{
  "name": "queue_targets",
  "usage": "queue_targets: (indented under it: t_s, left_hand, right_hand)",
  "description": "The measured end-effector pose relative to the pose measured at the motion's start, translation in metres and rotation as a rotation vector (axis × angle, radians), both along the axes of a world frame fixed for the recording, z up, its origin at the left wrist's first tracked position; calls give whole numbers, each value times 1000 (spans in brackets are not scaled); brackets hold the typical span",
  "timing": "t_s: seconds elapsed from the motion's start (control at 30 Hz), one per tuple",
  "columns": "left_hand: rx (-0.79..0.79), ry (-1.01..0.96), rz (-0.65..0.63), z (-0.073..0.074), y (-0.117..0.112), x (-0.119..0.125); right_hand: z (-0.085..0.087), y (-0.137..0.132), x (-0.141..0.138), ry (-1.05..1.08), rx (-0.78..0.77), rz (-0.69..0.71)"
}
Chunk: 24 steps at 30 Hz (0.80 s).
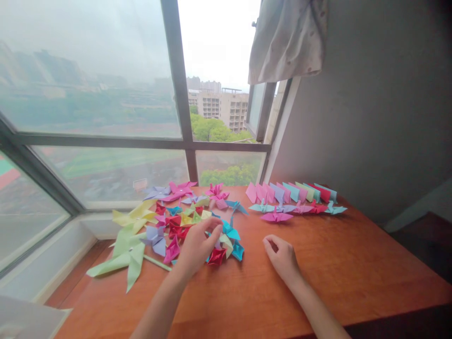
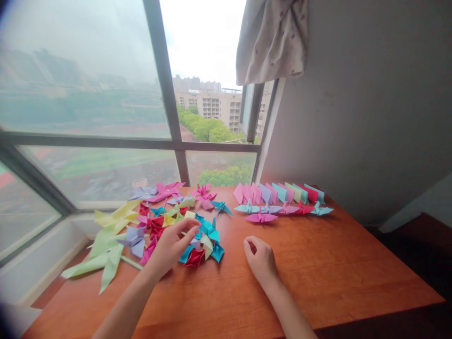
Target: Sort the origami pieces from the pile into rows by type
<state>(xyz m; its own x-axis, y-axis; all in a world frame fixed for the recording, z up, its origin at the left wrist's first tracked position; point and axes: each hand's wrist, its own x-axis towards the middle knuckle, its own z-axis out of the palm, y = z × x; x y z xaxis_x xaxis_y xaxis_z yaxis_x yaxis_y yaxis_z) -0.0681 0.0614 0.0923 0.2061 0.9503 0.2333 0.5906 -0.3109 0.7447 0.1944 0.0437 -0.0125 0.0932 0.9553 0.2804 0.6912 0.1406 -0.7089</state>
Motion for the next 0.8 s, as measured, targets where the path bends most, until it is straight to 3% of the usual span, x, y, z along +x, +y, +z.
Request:
queue_targets:
  t_s: [0.03,0.13,0.23,0.33,0.53,0.8]
  left_hand:
    - [81,170,91,5,16,-7]
    - [117,303,221,11,61,-21]
    - [106,398,302,6,93,-28]
    - [68,463,354,-3,111,-30]
    - [26,487,390,-12,118,-35]
    - [100,273,348,2,93,-38]
  right_hand:
    - [-1,1,1,-5,-1,3]
    - [-2,2,2,-16,0,16]
    - [-2,3,2,-15,10,17]
    - [-2,3,2,-3,30,8]
    - [-4,4,3,10,27,9]
    - [-3,3,2,16,23,21]
